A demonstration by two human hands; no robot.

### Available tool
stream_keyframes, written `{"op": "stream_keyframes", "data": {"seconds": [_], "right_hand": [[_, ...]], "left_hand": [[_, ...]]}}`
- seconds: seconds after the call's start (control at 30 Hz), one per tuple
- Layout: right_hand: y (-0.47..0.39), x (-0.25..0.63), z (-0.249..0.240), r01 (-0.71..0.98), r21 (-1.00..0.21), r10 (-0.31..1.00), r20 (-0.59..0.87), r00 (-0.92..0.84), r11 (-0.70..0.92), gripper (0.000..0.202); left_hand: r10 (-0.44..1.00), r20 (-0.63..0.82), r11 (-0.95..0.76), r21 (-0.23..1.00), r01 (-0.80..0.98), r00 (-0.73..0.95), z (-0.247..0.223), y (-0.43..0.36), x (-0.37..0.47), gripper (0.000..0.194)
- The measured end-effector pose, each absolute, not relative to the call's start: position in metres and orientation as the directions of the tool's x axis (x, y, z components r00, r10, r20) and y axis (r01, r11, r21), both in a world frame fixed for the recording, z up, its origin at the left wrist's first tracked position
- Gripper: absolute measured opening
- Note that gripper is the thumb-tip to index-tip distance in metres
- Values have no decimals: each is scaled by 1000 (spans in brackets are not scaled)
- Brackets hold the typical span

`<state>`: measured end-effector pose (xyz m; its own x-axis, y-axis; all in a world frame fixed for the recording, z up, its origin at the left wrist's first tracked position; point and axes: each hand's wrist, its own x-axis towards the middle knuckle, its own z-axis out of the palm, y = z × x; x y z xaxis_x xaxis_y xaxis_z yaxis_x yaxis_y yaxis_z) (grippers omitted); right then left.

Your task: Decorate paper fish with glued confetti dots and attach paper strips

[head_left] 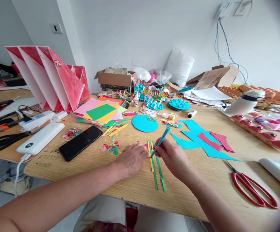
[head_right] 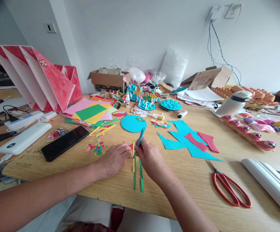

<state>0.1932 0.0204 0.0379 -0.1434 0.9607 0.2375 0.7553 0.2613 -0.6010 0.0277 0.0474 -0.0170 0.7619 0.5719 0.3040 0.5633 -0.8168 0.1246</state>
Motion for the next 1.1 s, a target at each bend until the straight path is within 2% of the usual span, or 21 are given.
{"op": "stream_keyframes", "data": {"seconds": [0.17,0.27,0.37,0.63,0.93,1.1], "right_hand": [[28,200,43,743,-630,951,308,-31,228,8],[38,199,40,758,-611,951,309,-34,226,9],[45,196,34,763,-605,952,303,-41,226,9],[57,192,29,822,-530,957,285,-59,209,7],[73,190,33,814,-548,966,250,-60,192,4],[71,196,37,790,-569,947,317,-46,229,5]], "left_hand": [[486,343,-870,102,483,804,-11,44,27,19],[389,363,-917,64,394,847,-9,43,26,21],[351,358,-932,46,360,865,-9,43,26,19],[325,321,-943,36,332,890,-10,44,26,19],[329,325,-942,43,334,887,-12,44,26,18],[332,317,-941,41,336,888,-11,44,26,18]]}}
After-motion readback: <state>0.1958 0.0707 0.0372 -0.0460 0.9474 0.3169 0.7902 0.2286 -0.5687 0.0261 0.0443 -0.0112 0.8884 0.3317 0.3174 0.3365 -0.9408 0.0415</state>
